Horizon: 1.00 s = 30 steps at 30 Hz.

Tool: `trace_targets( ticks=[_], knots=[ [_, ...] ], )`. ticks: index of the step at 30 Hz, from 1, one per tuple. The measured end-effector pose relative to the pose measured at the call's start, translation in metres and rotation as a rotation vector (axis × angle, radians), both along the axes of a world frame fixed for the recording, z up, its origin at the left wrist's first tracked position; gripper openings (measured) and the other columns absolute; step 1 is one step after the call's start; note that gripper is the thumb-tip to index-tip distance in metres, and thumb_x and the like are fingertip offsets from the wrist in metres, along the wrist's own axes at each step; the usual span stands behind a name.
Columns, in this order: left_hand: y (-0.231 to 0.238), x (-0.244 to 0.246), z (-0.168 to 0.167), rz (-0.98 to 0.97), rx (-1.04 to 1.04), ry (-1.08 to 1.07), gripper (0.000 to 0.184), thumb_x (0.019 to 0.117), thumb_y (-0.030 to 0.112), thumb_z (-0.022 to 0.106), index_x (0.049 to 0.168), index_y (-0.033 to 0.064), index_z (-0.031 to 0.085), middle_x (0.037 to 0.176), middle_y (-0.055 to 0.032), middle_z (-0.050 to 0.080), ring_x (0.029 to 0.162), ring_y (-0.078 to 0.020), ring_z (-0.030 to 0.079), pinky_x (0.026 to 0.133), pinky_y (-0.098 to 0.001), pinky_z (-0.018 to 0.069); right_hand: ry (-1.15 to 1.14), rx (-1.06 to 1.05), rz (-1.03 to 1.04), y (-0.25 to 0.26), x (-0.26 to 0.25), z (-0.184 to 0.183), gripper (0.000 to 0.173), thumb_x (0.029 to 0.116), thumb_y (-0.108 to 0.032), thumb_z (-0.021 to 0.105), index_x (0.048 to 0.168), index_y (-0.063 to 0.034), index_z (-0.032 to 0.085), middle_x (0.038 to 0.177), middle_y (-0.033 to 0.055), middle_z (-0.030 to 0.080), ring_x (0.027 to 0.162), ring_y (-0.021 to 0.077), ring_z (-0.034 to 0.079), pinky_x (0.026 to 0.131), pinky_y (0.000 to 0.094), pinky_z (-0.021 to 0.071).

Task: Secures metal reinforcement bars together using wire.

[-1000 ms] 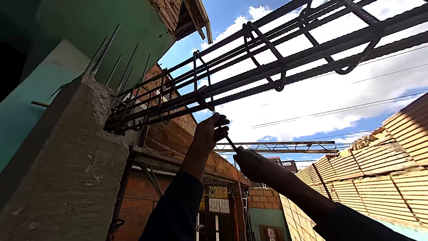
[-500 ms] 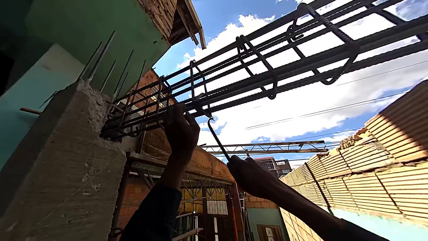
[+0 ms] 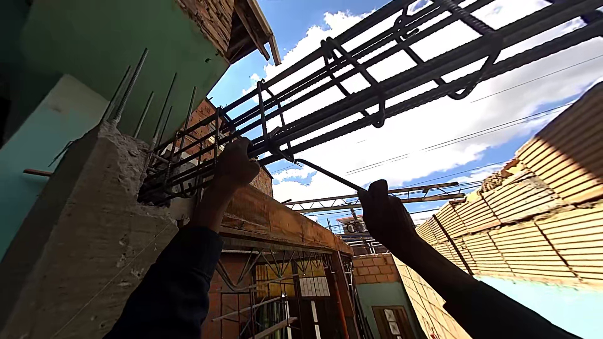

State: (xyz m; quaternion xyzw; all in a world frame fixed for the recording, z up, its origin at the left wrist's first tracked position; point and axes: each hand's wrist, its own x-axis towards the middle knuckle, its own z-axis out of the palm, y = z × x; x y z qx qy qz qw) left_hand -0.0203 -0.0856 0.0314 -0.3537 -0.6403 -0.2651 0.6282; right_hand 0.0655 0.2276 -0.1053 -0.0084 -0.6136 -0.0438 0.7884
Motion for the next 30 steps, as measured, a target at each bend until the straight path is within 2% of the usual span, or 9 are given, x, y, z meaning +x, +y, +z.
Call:
trace_targets(
  ticks=[3, 5, 6, 8, 11, 15, 21, 25, 30],
  knots=[
    [-0.002, 0.006, 0.001, 0.002, -0.018, -0.043, 0.033, 0.0899, 0.009, 0.068, 0.12, -0.0002, 0.062, 0.115, -0.024, 0.065, 0.11, -0.0414, 0.063, 0.09, -0.0632, 0.0498, -0.065, -0.048, -0.046, 0.007, -0.002, 0.021, 0.032, 0.1114, -0.029, 0.037, 0.114, 0.0003, 0.048, 0.067, 0.0143, 0.056, 0.058, 0.0361, 0.064, 0.051, 0.0502, 0.052],
    [-0.002, 0.011, -0.002, 0.005, -0.024, -0.069, 0.032, 0.0903, 0.008, 0.067, 0.121, -0.0005, 0.062, 0.112, -0.0247, 0.065, 0.108, -0.0417, 0.064, 0.089, -0.0621, 0.0499, -0.36, -0.187, -0.177, -0.006, -0.011, 0.025, 0.033, 0.1085, -0.016, 0.045, 0.136, -0.0003, 0.054, 0.108, 0.024, 0.061, 0.084, 0.044, 0.068, 0.07, 0.0558, 0.0577],
    [-0.003, 0.013, -0.004, 0.006, -0.03, -0.078, 0.032, 0.0902, 0.007, 0.066, 0.121, 0.0002, 0.062, 0.111, -0.0245, 0.066, 0.107, -0.0412, 0.065, 0.088, -0.0616, 0.0505, -0.472, -0.235, -0.219, -0.014, -0.023, 0.022, 0.034, 0.1079, -0.021, 0.048, 0.135, -0.004, 0.056, 0.113, 0.0229, 0.06, 0.089, 0.0424, 0.069, 0.073, 0.0553, 0.0583],
    [-0.004, 0.019, -0.003, 0.004, -0.045, -0.097, 0.031, 0.0912, 0.006, 0.065, 0.121, 0.0011, 0.062, 0.11, -0.0246, 0.066, 0.107, -0.0411, 0.065, 0.089, -0.062, 0.0503, -0.668, -0.285, -0.218, -0.033, -0.03, 0.007, 0.037, 0.1098, -0.036, 0.04, 0.126, -0.0054, 0.051, 0.101, 0.0193, 0.065, 0.093, 0.0381, 0.07, 0.076, 0.0538, 0.0578],
    [-0.007, 0.017, -0.003, 0.001, -0.043, -0.105, 0.035, 0.0901, 0.005, 0.065, 0.124, 0.0011, 0.061, 0.116, -0.0245, 0.065, 0.111, -0.0413, 0.064, 0.092, -0.0621, 0.0499, -0.922, -0.076, -0.29, -0.053, 0.013, -0.012, 0.032, 0.1093, -0.03, 0.038, 0.121, -0.0058, 0.054, 0.095, 0.0137, 0.065, 0.092, 0.0319, 0.069, 0.078, 0.049, 0.0567],
    [-0.005, 0.005, 0.0, -0.018, -0.056, -0.054, 0.04, 0.0867, 0.001, 0.068, 0.125, -0.0008, 0.059, 0.122, -0.0252, 0.063, 0.114, -0.0431, 0.061, 0.093, -0.0638, 0.0486, -1.092, 0.279, -0.172, -0.071, 0.074, -0.008, 0.025, 0.1111, -0.03, 0.04, 0.106, -0.0106, 0.055, 0.079, 0.0041, 0.054, 0.069, 0.0181, 0.059, 0.063, 0.0357, 0.0503],
    [-0.004, -0.004, -0.002, 0.01, -0.029, 0.018, 0.046, 0.0869, 0.001, 0.069, 0.13, -0.0015, 0.056, 0.127, -0.0254, 0.06, 0.123, -0.0446, 0.056, 0.098, -0.0622, 0.0466, -0.376, 0.611, -0.322, -0.018, 0.126, 0.034, 0.028, 0.1068, -0.038, 0.044, 0.094, -0.0177, 0.057, 0.057, -0.0055, 0.047, 0.048, 0.0134, 0.052, 0.043, 0.0347, 0.0417],
    [0.003, -0.004, -0.006, 0.009, 0.0, 0.05, 0.047, 0.0871, 0.004, 0.071, 0.131, -0.0032, 0.055, 0.128, -0.0279, 0.058, 0.124, -0.0459, 0.055, 0.099, -0.0636, 0.0458, -0.077, 0.224, -0.03, 0.049, 0.041, 0.072, 0.028, 0.1085, -0.028, 0.047, 0.106, -0.0003, 0.054, 0.067, 0.0144, 0.056, 0.059, 0.0363, 0.061, 0.053, 0.0544, 0.0489],
    [0.012, -0.003, -0.009, 0.083, 0.05, 0.046, 0.057, 0.0858, 0.014, 0.073, 0.135, -0.0028, 0.051, 0.131, -0.0286, 0.055, 0.127, -0.0478, 0.05, 0.1, -0.0626, 0.0446, 0.033, -0.328, 0.86, -0.001, -0.183, 0.057, 0.031, 0.1104, -0.026, 0.042, 0.125, 0.0014, 0.044, 0.079, 0.0137, 0.056, 0.064, 0.0265, 0.06, 0.061, 0.0465, 0.0543]
  ],
)
